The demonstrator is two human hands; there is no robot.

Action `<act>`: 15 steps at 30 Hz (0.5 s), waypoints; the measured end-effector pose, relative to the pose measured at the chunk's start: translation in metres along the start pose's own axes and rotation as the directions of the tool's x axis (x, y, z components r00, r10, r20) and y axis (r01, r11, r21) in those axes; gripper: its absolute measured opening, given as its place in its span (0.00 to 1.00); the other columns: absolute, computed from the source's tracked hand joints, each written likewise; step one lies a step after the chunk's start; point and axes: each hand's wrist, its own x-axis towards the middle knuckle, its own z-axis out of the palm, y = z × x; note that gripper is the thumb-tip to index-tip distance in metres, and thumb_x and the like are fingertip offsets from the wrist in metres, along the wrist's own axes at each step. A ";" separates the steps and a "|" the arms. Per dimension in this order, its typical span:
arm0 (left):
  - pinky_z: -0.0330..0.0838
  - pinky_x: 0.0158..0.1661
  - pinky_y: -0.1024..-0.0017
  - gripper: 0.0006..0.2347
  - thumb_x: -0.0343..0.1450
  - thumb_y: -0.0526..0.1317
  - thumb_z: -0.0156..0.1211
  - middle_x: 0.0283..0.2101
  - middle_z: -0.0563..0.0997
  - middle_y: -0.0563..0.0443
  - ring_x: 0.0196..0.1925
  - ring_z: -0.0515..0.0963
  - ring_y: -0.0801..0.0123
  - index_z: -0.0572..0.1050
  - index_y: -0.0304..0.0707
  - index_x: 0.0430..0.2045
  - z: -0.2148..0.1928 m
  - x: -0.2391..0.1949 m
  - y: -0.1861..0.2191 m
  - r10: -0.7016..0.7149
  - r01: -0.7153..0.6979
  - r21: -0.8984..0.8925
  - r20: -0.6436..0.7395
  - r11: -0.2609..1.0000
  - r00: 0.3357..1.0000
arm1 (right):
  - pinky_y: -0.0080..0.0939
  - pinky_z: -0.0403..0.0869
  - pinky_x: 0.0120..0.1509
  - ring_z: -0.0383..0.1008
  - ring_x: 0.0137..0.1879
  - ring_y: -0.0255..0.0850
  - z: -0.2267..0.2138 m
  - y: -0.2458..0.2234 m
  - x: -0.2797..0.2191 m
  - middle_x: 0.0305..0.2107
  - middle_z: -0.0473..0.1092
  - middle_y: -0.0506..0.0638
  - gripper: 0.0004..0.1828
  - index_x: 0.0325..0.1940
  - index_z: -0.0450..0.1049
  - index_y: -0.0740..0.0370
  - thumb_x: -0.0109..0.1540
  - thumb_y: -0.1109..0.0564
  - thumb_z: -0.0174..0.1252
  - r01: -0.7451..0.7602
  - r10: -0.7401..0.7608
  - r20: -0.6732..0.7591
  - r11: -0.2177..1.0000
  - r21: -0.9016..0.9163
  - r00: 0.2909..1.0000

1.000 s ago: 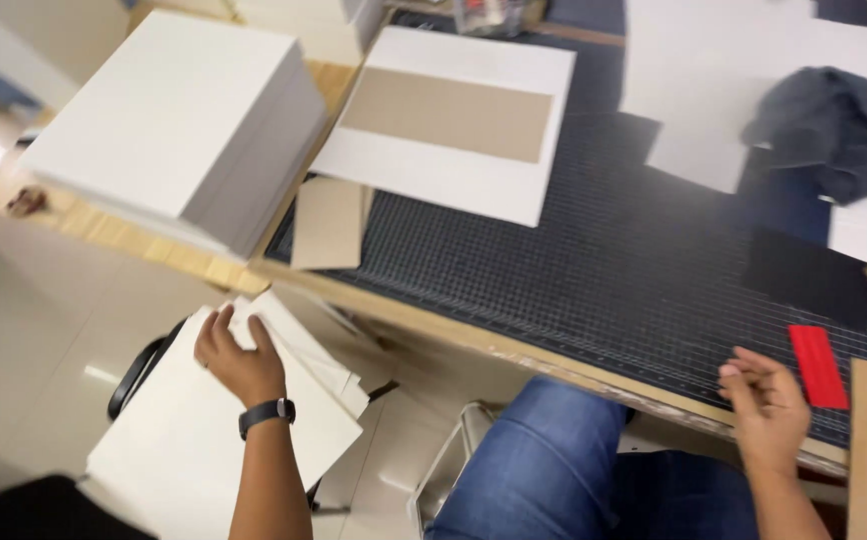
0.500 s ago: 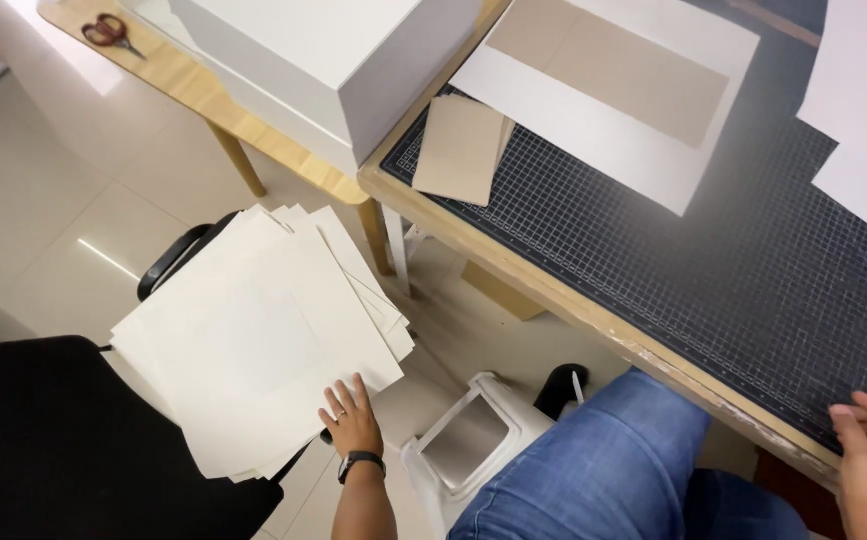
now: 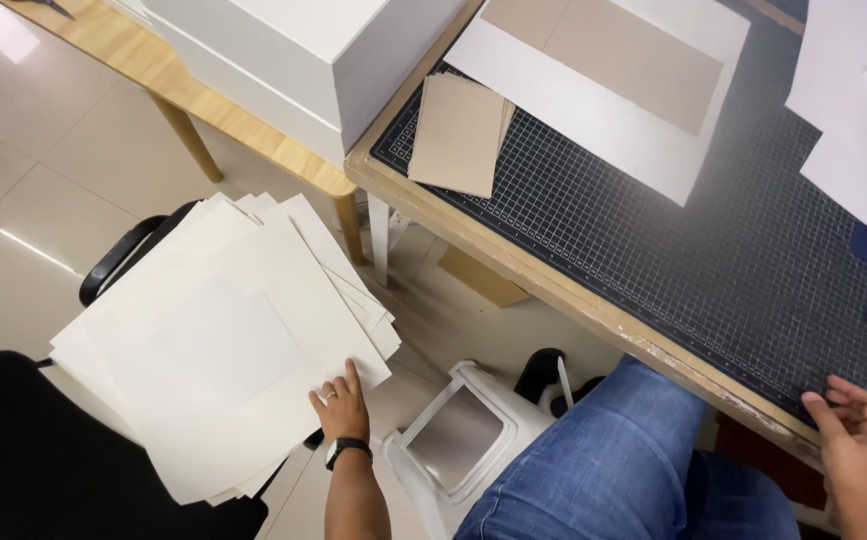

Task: Apply glue to cardboard pieces and adhere them to a white paper sheet to create a folder or cover.

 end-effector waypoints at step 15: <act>0.73 0.28 0.52 0.14 0.65 0.30 0.52 0.40 0.77 0.46 0.42 0.76 0.44 0.75 0.45 0.42 0.010 0.013 -0.030 0.037 -0.177 -0.389 -0.340 0.904 0.940 | 0.43 0.71 0.60 0.70 0.50 0.45 0.004 0.010 -0.001 0.55 0.69 0.61 0.16 0.63 0.78 0.68 0.72 0.62 0.69 0.046 -0.050 -0.045 0.996 -0.078 0.998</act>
